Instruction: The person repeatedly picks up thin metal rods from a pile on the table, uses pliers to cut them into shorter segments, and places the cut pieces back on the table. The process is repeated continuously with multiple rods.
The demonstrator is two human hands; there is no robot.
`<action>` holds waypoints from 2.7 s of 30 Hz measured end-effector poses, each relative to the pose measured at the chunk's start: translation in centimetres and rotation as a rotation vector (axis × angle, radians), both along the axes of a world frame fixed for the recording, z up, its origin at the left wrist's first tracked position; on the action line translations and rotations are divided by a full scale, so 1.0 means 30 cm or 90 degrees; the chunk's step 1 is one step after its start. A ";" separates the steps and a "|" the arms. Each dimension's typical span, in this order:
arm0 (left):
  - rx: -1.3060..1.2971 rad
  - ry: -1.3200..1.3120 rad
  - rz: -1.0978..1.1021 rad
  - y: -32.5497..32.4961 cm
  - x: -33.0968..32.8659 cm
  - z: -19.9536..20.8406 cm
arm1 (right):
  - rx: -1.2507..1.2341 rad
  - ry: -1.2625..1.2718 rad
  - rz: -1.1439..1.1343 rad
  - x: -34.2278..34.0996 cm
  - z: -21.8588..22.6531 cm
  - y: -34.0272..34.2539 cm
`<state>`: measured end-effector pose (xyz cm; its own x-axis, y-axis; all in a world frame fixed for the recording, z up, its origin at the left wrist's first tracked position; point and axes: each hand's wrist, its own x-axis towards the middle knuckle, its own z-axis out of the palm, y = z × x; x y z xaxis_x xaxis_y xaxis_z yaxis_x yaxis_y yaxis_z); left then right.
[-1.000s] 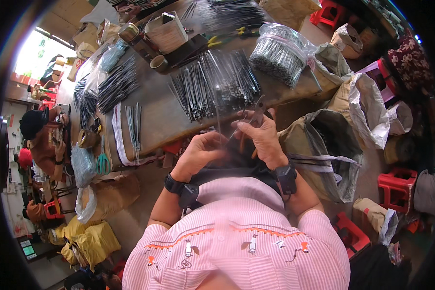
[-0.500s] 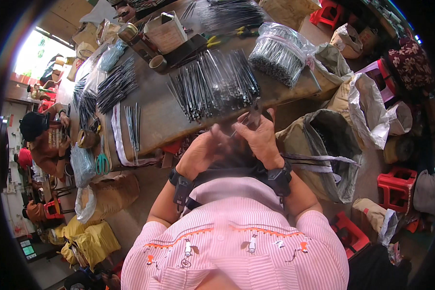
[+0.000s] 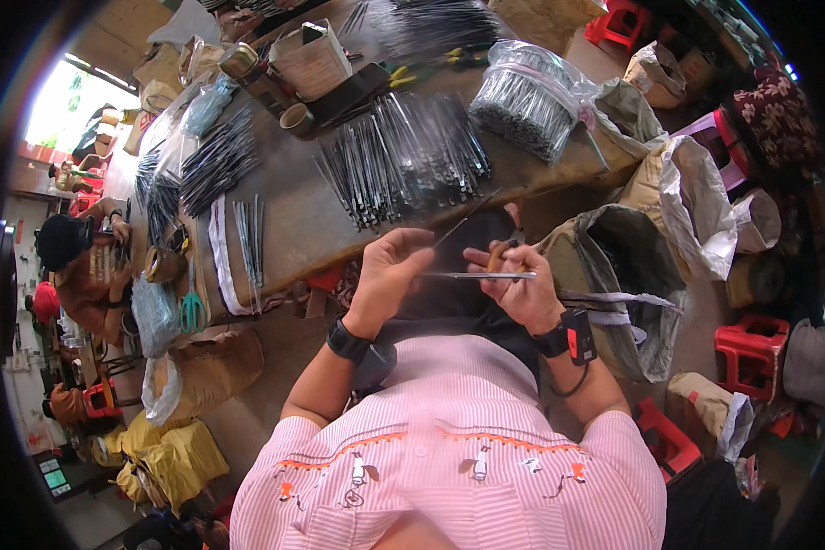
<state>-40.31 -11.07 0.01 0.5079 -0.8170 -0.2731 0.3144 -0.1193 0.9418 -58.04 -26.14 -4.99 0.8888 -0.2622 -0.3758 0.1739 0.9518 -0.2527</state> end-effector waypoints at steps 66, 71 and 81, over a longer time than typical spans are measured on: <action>-0.094 -0.298 -0.002 -0.004 -0.005 0.015 | -1.036 0.199 0.115 0.038 0.008 0.062; -0.092 -0.304 0.005 -0.007 -0.002 0.012 | -1.102 0.212 0.104 0.043 0.028 0.056; -0.082 -0.284 0.026 -0.023 -0.017 -0.033 | -1.231 0.314 0.120 0.044 0.030 0.044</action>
<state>-40.81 -11.77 -0.98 0.5852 -0.8067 0.0819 -0.1234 0.0113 0.9923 -56.72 -24.81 -4.08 0.8764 -0.4778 0.0610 -0.2696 -0.5916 -0.7598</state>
